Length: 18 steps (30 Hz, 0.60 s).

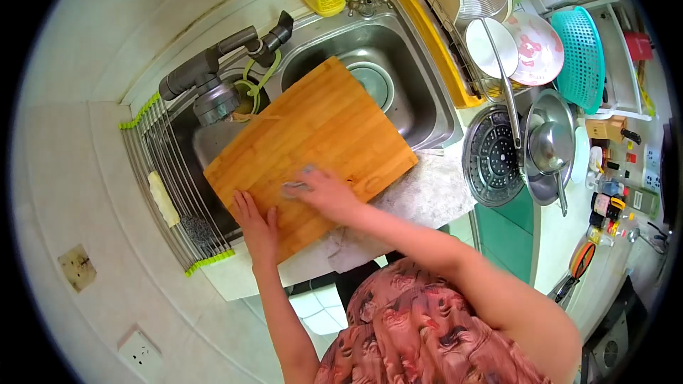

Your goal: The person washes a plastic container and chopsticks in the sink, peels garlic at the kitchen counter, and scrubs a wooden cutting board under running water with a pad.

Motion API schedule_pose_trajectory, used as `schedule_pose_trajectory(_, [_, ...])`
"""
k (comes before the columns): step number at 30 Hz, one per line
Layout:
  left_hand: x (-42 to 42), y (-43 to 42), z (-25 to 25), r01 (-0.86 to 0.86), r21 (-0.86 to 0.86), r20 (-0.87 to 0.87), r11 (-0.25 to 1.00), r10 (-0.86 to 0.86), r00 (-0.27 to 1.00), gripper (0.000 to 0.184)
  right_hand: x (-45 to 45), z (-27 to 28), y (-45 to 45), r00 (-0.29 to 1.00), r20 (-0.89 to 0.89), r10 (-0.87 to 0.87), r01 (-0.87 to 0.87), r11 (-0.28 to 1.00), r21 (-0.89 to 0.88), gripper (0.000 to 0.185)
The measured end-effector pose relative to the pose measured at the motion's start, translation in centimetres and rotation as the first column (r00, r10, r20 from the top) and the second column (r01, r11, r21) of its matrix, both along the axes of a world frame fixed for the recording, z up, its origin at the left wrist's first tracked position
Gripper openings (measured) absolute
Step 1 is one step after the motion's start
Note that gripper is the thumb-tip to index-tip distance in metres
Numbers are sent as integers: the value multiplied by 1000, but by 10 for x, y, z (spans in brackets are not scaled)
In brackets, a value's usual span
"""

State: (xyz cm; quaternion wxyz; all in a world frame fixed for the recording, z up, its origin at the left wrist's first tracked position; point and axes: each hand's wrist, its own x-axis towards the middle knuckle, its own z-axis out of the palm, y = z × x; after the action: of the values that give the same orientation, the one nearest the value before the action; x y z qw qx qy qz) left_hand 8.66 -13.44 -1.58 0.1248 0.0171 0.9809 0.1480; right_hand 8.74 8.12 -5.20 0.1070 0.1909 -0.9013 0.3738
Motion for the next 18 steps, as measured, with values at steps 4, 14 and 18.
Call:
schedule_pose_trajectory(4, [3,-1,-4,-15,21,-16,1000,15,1000,72,-2,1,131,947,169,-272,247,957,154,33])
schedule_pose_trajectory(14, [36,-17,13,-17,41,-16,999,18,1000,63,2,9,195,894,187,-407,396,913,95,40])
schedule_pose_trajectory(18, [100,-29,5,-358,284,-36,890,383,923,52,3,2,202,638,721,-270,374,927,15,49])
